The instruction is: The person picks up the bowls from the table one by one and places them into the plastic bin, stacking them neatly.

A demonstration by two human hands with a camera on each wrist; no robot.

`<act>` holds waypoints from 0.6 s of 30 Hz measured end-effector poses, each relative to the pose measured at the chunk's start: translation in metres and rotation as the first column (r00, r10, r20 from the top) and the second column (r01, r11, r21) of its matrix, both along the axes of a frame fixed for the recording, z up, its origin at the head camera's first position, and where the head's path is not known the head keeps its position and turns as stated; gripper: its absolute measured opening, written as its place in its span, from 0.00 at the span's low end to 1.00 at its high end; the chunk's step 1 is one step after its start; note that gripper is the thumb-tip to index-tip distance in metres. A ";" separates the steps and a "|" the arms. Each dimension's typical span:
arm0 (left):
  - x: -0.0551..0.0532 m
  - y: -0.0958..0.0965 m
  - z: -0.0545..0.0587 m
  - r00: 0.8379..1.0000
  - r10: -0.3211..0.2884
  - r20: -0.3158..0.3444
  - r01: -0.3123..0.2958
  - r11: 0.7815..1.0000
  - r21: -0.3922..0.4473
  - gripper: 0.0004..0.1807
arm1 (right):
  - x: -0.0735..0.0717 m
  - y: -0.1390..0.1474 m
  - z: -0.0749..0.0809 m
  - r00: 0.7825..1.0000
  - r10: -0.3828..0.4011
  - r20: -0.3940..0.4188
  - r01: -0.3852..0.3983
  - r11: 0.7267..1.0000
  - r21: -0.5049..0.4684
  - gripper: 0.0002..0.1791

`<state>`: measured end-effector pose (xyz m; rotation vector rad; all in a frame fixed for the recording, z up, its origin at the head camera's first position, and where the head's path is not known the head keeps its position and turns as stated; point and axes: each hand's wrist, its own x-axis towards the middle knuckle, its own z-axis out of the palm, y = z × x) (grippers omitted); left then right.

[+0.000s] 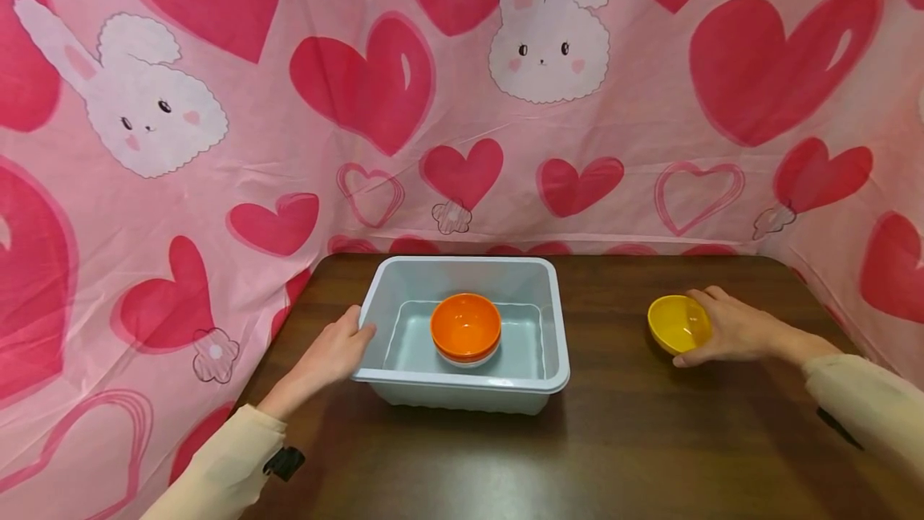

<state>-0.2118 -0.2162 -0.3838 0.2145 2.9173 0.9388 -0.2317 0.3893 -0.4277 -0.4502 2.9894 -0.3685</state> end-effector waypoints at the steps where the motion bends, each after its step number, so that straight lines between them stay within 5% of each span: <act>1: 0.000 0.000 -0.001 1.000 0.002 0.001 -0.002 1.000 0.002 0.20 | 0.000 0.000 -0.001 1.000 -0.007 -0.008 0.007 1.000 -0.003 0.68; 18: -0.002 -0.003 -0.003 1.000 0.000 0.015 0.000 1.000 0.005 0.21 | 0.007 -0.005 -0.005 0.994 -0.055 -0.098 0.050 0.997 -0.054 0.69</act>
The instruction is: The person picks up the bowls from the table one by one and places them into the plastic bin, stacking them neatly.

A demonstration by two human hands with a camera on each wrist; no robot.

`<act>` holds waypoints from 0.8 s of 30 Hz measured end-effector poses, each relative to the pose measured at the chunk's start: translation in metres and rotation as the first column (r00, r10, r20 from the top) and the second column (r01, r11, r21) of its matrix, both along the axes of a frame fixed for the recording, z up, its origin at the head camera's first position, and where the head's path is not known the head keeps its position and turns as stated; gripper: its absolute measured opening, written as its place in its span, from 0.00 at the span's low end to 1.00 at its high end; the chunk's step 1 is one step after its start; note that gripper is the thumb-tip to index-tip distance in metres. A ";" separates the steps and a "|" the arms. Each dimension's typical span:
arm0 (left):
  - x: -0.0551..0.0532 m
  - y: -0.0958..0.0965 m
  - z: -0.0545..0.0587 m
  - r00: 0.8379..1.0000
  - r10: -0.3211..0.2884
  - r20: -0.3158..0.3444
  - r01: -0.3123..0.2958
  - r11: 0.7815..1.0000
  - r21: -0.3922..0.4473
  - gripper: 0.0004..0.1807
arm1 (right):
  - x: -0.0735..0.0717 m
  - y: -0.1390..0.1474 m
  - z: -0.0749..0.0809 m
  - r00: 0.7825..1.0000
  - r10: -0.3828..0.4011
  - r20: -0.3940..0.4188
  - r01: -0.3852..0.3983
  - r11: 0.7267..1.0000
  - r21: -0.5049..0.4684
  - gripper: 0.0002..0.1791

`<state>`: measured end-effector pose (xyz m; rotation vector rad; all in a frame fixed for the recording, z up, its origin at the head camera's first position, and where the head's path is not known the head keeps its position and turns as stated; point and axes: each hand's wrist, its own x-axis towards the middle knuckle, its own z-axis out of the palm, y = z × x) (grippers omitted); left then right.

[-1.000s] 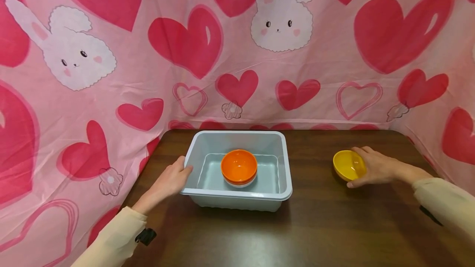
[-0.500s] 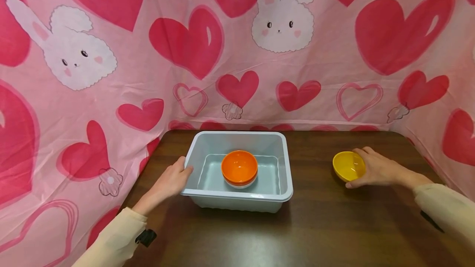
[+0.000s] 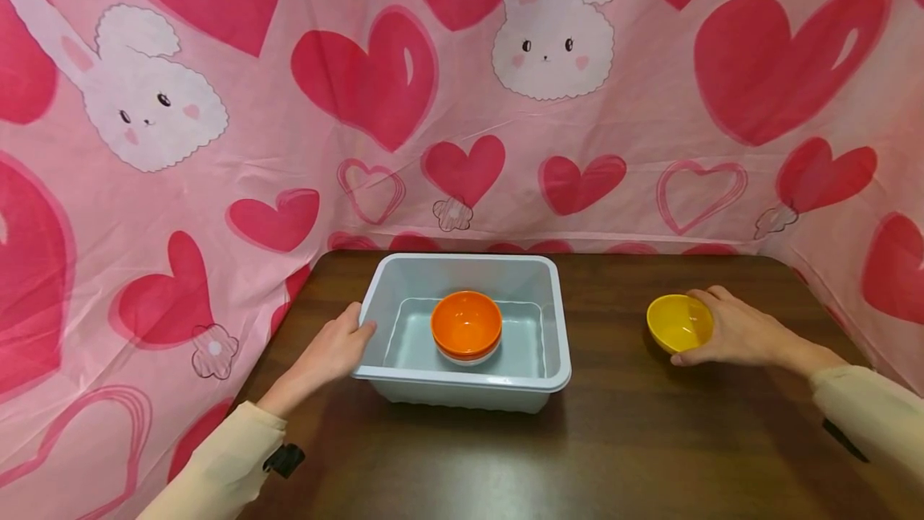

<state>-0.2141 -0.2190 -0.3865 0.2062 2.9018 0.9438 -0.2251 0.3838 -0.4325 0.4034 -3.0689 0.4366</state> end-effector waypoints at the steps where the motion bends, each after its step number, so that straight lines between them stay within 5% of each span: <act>1: 0.000 0.000 0.000 1.000 0.000 0.000 0.000 1.000 0.000 0.21 | 0.000 0.000 0.001 1.000 0.000 -0.002 0.000 1.000 0.002 0.68; 24: 0.002 0.001 0.001 1.000 0.001 0.003 -0.001 1.000 0.013 0.21 | 0.005 -0.020 0.052 0.995 0.055 -0.088 -0.050 0.997 0.055 0.66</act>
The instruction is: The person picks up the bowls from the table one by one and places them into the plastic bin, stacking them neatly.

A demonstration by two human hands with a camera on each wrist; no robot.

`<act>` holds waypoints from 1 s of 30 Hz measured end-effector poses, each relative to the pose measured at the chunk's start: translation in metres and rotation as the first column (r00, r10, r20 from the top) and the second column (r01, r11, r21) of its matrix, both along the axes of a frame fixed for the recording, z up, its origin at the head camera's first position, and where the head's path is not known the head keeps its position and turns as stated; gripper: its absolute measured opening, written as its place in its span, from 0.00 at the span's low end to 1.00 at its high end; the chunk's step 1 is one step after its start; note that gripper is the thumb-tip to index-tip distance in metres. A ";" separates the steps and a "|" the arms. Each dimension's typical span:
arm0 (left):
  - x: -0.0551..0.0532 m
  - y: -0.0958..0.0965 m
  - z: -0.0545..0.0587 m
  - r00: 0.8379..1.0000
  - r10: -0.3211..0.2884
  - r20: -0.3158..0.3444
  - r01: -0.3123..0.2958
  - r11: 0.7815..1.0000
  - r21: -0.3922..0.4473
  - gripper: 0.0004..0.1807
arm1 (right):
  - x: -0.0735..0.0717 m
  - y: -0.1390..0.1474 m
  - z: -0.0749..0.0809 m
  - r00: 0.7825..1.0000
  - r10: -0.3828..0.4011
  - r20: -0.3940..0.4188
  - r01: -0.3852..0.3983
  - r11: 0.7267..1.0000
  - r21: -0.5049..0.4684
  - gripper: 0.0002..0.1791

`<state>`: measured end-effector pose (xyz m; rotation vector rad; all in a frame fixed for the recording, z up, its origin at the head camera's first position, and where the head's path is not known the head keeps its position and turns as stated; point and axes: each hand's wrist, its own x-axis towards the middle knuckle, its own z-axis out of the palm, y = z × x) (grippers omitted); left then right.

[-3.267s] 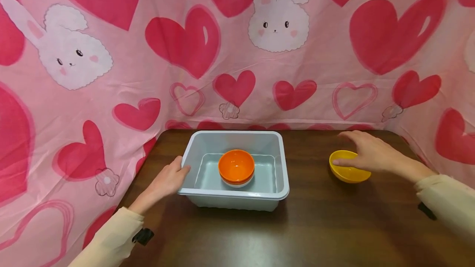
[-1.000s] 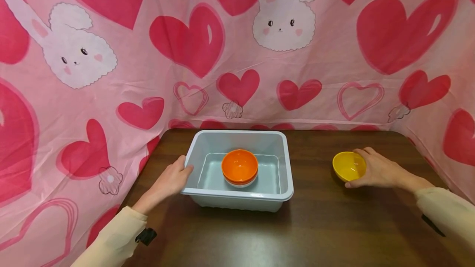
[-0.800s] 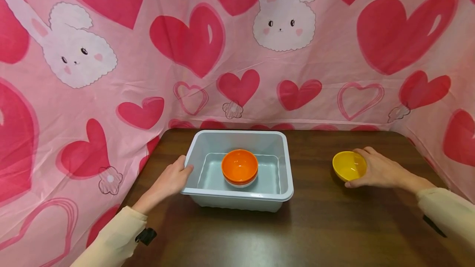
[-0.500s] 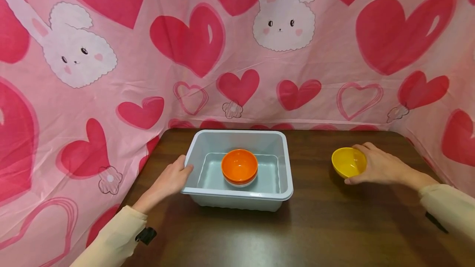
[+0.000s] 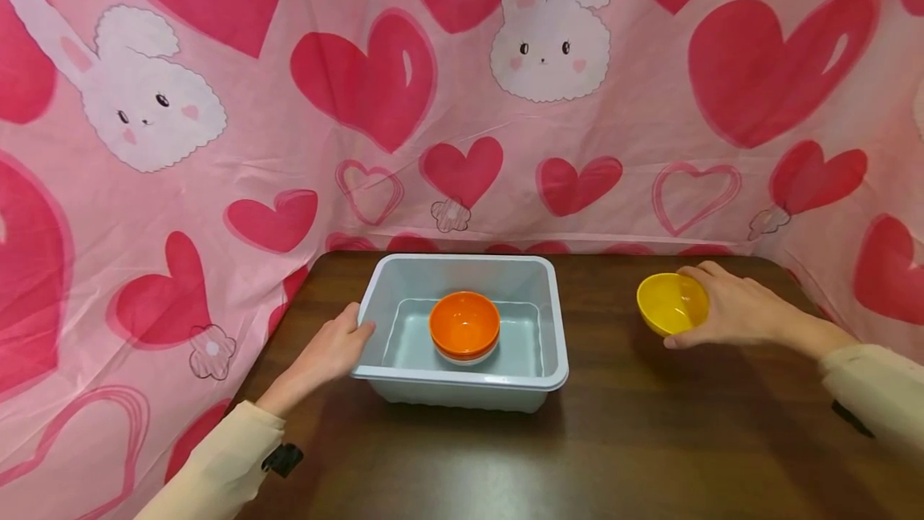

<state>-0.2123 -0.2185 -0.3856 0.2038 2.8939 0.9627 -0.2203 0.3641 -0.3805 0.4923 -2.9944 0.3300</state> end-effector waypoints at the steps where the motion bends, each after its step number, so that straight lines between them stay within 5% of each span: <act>1: 0.000 0.000 0.000 1.000 0.000 0.000 0.000 1.000 -0.001 0.21 | 0.000 -0.002 0.003 1.000 -0.001 -0.002 0.001 1.000 0.005 0.66; 12: 0.000 0.000 0.001 1.000 -0.007 0.006 0.007 1.000 0.001 0.22 | -0.006 -0.024 0.038 0.999 0.034 -0.037 -0.031 0.998 0.063 0.65; 30: 0.001 0.000 0.001 1.000 0.000 -0.003 0.000 1.000 -0.005 0.22 | -0.008 -0.075 0.098 0.996 0.060 -0.073 -0.059 0.998 0.023 0.62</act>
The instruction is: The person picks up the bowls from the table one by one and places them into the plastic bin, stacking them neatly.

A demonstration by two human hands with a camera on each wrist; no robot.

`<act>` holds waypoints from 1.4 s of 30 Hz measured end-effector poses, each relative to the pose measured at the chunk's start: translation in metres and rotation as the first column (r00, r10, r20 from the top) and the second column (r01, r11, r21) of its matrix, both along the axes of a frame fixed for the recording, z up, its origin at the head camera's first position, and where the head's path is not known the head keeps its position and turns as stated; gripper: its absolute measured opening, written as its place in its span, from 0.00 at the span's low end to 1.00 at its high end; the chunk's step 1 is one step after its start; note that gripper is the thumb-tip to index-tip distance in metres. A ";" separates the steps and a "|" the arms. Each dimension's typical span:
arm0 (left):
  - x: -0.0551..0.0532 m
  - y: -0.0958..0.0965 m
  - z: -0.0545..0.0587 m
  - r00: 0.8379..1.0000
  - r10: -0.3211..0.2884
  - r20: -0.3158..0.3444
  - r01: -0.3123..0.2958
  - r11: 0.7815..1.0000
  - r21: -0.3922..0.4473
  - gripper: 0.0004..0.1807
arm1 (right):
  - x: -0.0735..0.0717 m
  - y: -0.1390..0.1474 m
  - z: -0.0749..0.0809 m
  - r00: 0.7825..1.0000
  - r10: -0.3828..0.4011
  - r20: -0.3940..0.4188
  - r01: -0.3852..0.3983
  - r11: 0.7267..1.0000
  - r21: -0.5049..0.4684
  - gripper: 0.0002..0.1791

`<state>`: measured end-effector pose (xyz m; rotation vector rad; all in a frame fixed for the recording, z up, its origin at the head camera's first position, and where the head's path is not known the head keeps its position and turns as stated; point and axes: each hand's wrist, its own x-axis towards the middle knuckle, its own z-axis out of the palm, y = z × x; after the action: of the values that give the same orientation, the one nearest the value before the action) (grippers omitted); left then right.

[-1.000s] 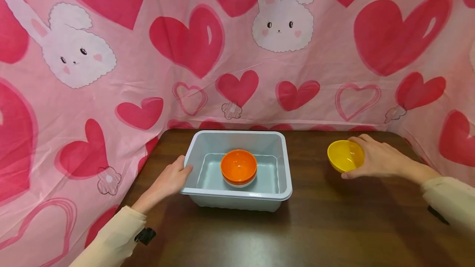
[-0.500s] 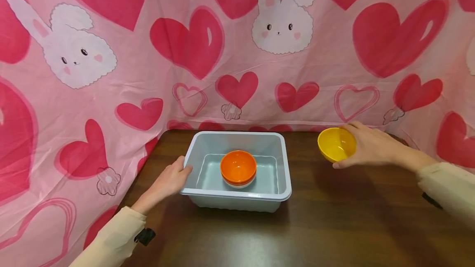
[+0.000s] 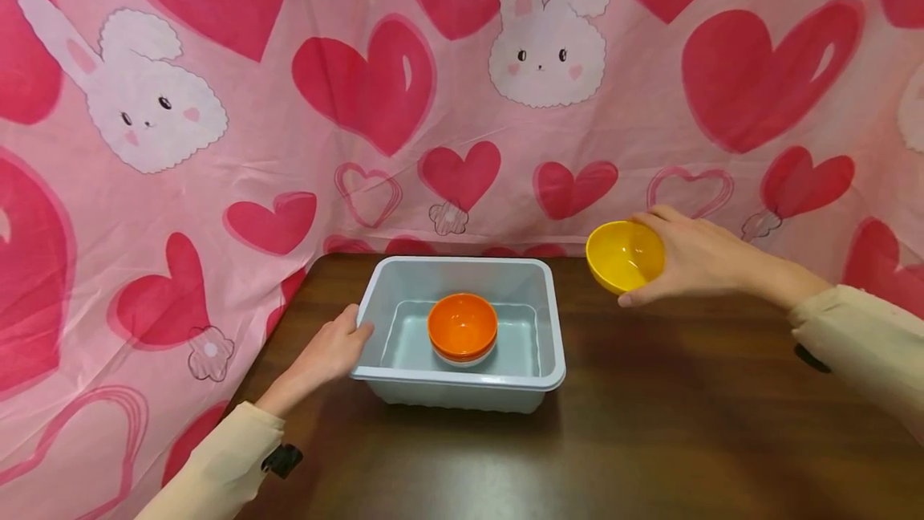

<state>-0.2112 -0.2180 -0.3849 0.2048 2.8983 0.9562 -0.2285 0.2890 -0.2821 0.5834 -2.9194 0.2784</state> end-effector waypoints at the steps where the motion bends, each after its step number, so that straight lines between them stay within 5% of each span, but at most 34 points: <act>1: 0.000 0.000 -0.001 1.000 0.000 0.001 0.000 1.000 0.000 0.22 | 0.000 -0.004 0.002 1.000 0.006 -0.002 -0.006 1.000 -0.002 0.62; 19: -0.003 -0.002 0.000 1.000 -0.003 0.012 0.003 1.000 0.010 0.23 | -0.011 -0.061 0.020 0.992 0.126 0.012 -0.126 0.992 -0.025 0.62; 42: -0.001 -0.002 -0.001 1.000 -0.005 0.001 0.005 1.000 0.016 0.23 | -0.034 -0.122 0.004 0.967 0.246 0.069 -0.245 0.969 -0.011 0.63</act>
<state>-0.2123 -0.2201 -0.3855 0.2128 2.8882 0.9782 -0.2622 0.1673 -0.2779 0.9562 -2.9110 0.3374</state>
